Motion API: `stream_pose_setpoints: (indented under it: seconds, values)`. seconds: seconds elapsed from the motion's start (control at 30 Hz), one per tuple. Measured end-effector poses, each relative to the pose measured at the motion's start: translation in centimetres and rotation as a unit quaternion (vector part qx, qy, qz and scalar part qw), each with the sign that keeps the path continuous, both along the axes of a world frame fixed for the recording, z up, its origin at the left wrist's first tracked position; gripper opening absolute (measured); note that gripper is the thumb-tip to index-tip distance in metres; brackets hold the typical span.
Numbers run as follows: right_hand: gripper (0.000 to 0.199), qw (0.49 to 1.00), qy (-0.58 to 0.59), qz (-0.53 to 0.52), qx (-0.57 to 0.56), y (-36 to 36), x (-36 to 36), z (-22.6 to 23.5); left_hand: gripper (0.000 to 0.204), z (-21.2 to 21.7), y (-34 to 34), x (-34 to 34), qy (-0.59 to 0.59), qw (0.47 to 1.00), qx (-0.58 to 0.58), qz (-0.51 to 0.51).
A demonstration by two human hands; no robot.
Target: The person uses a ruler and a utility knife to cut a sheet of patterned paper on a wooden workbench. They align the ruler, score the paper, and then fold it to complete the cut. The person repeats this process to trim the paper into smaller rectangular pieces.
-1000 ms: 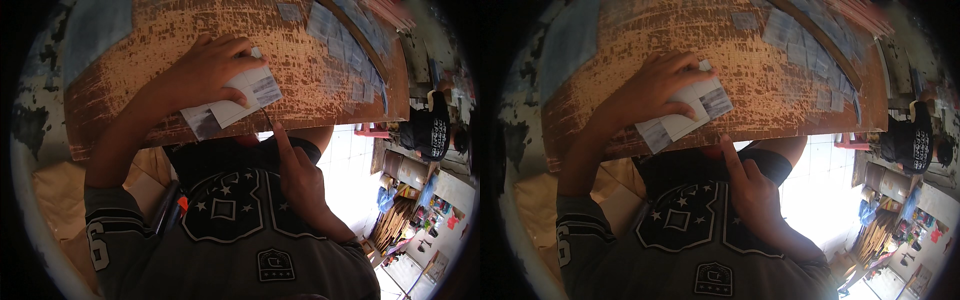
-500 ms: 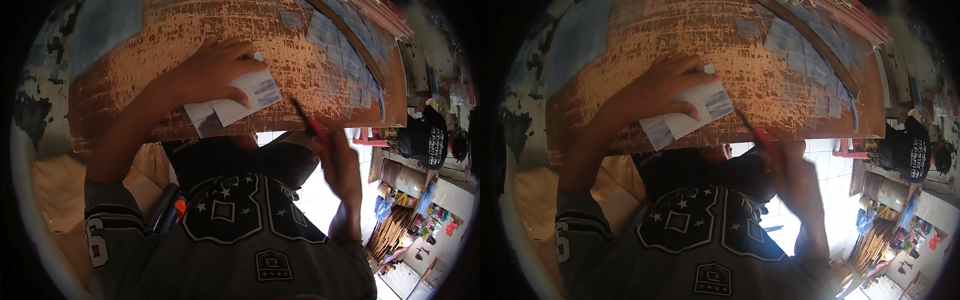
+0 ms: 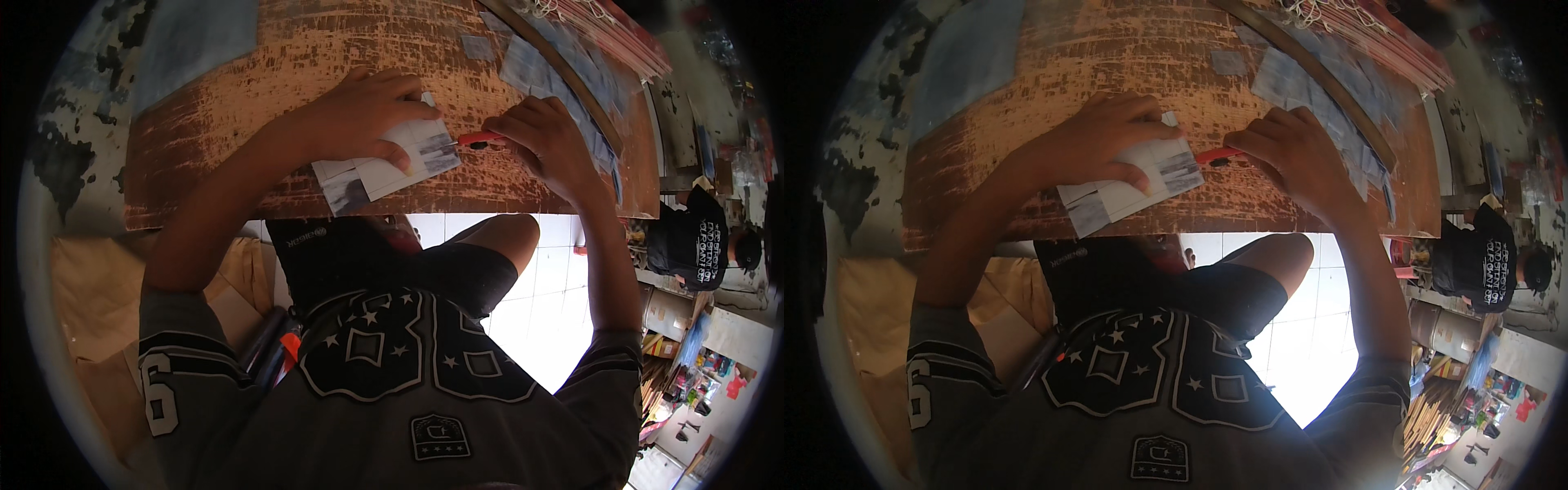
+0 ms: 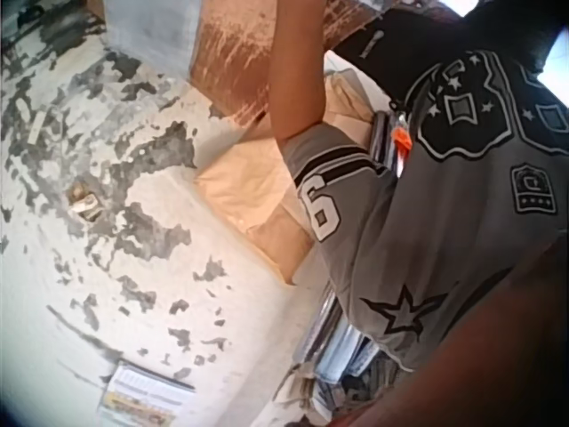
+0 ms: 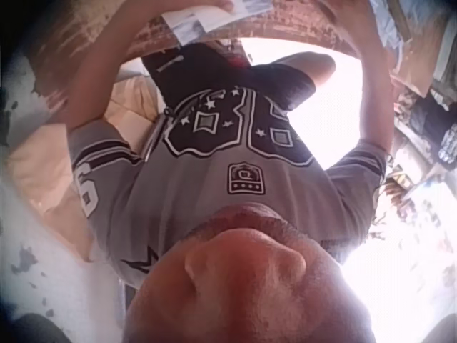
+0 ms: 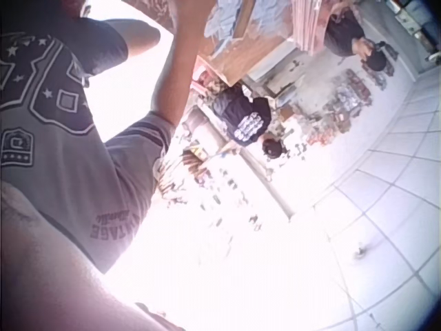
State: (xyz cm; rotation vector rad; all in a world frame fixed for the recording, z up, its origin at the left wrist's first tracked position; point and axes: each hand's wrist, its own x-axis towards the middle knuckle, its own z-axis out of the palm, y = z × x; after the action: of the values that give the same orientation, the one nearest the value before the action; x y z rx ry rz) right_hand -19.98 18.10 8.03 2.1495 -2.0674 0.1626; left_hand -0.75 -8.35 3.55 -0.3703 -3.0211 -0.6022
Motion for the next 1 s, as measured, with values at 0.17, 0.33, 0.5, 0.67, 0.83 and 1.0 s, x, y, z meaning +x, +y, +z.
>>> stream_pose_setpoints:
  seconds: [0.17, 0.33, 0.5, 0.67, 0.83, 1.0]
  values:
    - [0.037, 1.0, 0.022, 0.013, 0.011, -1.5, -0.6, -0.1, 0.081, 0.7, 0.3, -0.1, -0.036, 0.999, -0.006, 0.011]
    - [0.036, 0.999, 0.027, 0.031, 0.011, -2.1, -1.3, 0.0, 0.08, 0.6, 0.2, -0.1, -0.039, 0.999, 0.002, 0.009]
    - [0.036, 0.999, 0.026, 0.039, 0.01, -2.4, -1.7, 0.2, 0.08, 0.0, 0.1, -0.1, -0.015, 1.0, -0.003, 0.001]
    - [0.035, 0.999, 0.026, 0.031, 0.022, -2.6, -1.7, 0.3, 0.081, 0.6, 0.2, -0.2, -0.041, 0.999, -0.001, 0.005]
    - [0.035, 0.999, 0.022, 0.019, 0.033, -2.5, -1.9, 0.2, 0.08, 0.6, 0.2, -0.2, -0.042, 0.999, 0.003, 0.003]
    - [0.033, 0.999, 0.024, 0.028, 0.04, -2.8, -1.9, 0.8, 0.081, 0.3, 0.1, -0.2, -0.027, 1.0, -0.003, -0.001]
